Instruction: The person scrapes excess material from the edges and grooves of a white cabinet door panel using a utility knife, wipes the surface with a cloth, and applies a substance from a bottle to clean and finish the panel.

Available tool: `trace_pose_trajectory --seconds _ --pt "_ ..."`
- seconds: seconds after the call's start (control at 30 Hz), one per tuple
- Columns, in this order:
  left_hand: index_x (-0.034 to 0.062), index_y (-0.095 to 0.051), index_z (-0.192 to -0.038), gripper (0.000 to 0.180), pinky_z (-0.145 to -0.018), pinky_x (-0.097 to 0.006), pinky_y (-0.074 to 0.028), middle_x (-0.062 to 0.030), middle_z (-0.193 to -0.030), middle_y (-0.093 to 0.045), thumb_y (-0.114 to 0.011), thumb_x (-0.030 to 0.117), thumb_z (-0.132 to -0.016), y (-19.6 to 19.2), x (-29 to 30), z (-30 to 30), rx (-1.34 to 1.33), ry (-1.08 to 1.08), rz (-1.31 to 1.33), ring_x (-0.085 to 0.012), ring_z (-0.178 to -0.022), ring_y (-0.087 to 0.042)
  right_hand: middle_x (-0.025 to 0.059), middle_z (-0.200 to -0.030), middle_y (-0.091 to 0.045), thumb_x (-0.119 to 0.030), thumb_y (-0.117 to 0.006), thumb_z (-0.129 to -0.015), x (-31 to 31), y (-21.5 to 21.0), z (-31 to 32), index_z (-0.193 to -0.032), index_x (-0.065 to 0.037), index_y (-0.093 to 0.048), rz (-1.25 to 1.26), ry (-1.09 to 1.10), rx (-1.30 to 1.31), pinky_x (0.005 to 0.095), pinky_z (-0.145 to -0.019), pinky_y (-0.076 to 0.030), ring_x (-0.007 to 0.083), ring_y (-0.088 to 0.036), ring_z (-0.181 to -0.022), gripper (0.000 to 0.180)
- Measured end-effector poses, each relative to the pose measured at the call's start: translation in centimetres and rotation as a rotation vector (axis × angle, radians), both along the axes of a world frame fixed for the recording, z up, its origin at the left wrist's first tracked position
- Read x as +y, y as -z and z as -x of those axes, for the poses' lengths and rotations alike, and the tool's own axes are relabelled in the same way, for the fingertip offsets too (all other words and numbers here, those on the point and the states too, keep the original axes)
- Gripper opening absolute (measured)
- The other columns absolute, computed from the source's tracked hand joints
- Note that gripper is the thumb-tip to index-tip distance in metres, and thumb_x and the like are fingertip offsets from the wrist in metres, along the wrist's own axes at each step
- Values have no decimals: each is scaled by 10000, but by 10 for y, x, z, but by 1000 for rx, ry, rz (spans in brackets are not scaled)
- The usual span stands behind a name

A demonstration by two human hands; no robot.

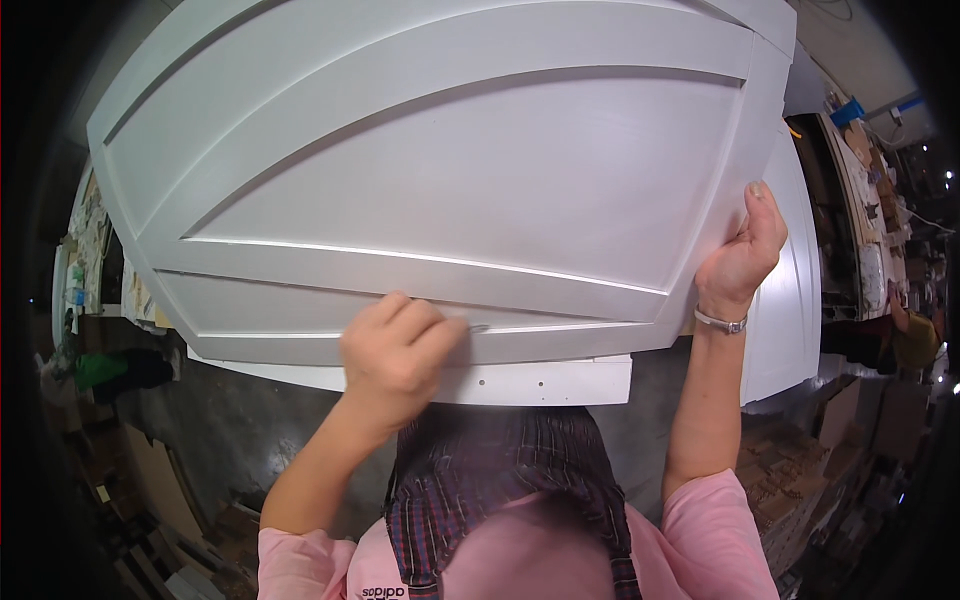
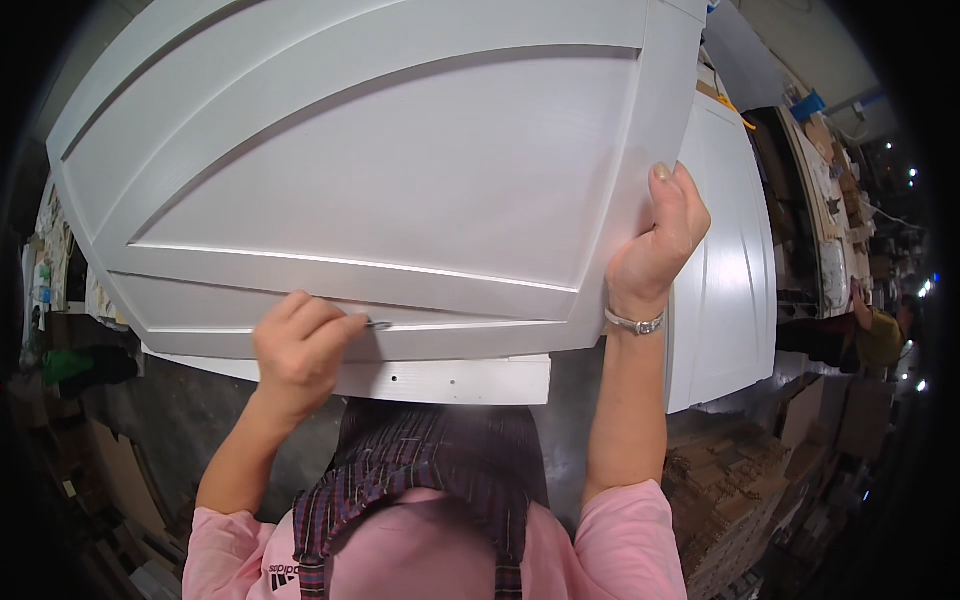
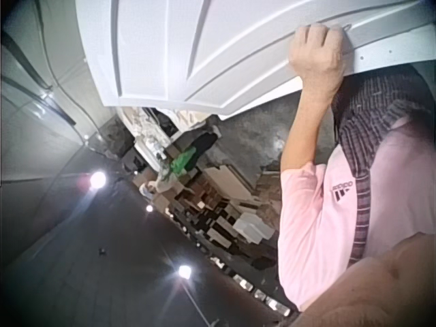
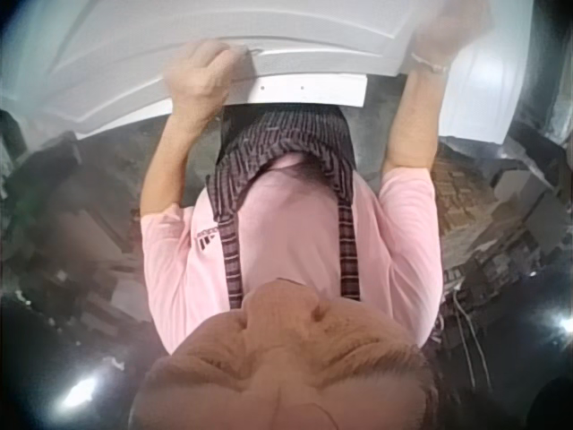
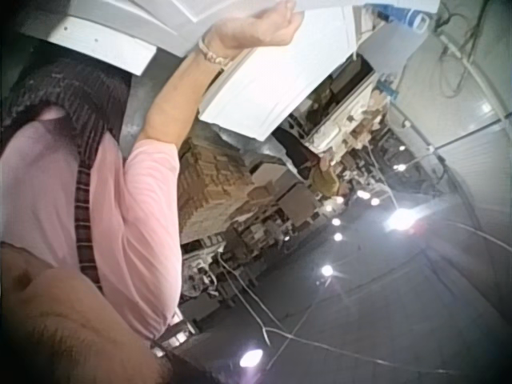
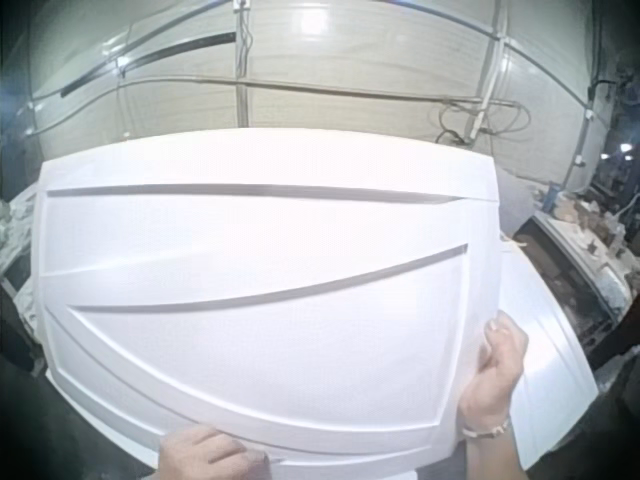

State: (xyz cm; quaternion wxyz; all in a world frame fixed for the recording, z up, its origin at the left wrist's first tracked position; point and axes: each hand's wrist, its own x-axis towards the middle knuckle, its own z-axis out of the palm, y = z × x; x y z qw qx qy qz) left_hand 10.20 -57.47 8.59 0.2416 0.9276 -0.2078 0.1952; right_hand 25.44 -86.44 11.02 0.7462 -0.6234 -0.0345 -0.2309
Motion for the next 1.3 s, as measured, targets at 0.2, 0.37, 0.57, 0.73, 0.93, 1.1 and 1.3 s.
trace_pose_trajectory --seconds 0.2,0.37,0.57,0.73,0.93,1.1,1.3 --pt "105 -693 -831 179 -537 -336 -453 -6 -729 -573 -676 95 -653 2 -11 -6 -104 -53 -28 -193 -685 -572 -43 -676 -331 -144 -523 -885 3 -2 -1 -665 -96 -347 -20 2 1 251 -628 -257 79 -287 -684 286" --pt "115 -696 -822 198 -549 -342 -453 -18 -721 -570 -672 62 -632 -2 -16 -5 41 74 91 -214 -685 -568 -41 -675 -352 -147 -522 -884 3 0 -1 -670 -88 -369 -11 -5 -1 250 -627 -267 81 -303 -683 270" --pt "71 -720 -840 212 -564 -360 -437 -61 -733 -602 -702 -19 -649 0 48 19 136 -137 176 -254 -683 -564 -39 -672 -359 -184 -520 -896 3 -4 -1 -673 -81 -377 36 20 13 248 -625 -273 79 -324 -687 284" --pt "56 -732 -844 229 -572 -366 -450 -65 -740 -614 -680 -28 -636 4 68 25 28 -210 52 -259 -678 -564 -30 -687 -380 -205 -510 -915 19 -12 4 -685 -79 -399 11 58 57 245 -630 -287 81 -332 -697 285" --pt "53 -742 -860 291 -550 -355 -452 -63 -743 -612 -635 -37 -606 6 68 17 -40 -106 41 -249 -671 -574 -37 -691 -340 -194 -535 -915 8 1 -5 -677 -98 -364 -5 14 56 249 -634 -283 87 -298 -695 309" --pt "49 -745 -856 287 -559 -357 -457 -71 -751 -622 -641 -24 -599 8 77 19 -27 -159 67 -255 -677 -578 -47 -692 -300 -163 -555 -904 0 13 -18 -659 -119 -330 -9 -7 111 256 -638 -270 85 -277 -690 336" --pt "74 -729 -815 236 -552 -350 -453 -53 -739 -608 -644 1 -607 7 76 9 -21 -237 111 -245 -672 -574 -50 -695 -326 -163 -558 -905 4 17 -24 -655 -127 -350 -30 8 170 253 -658 -294 87 -308 -690 327"
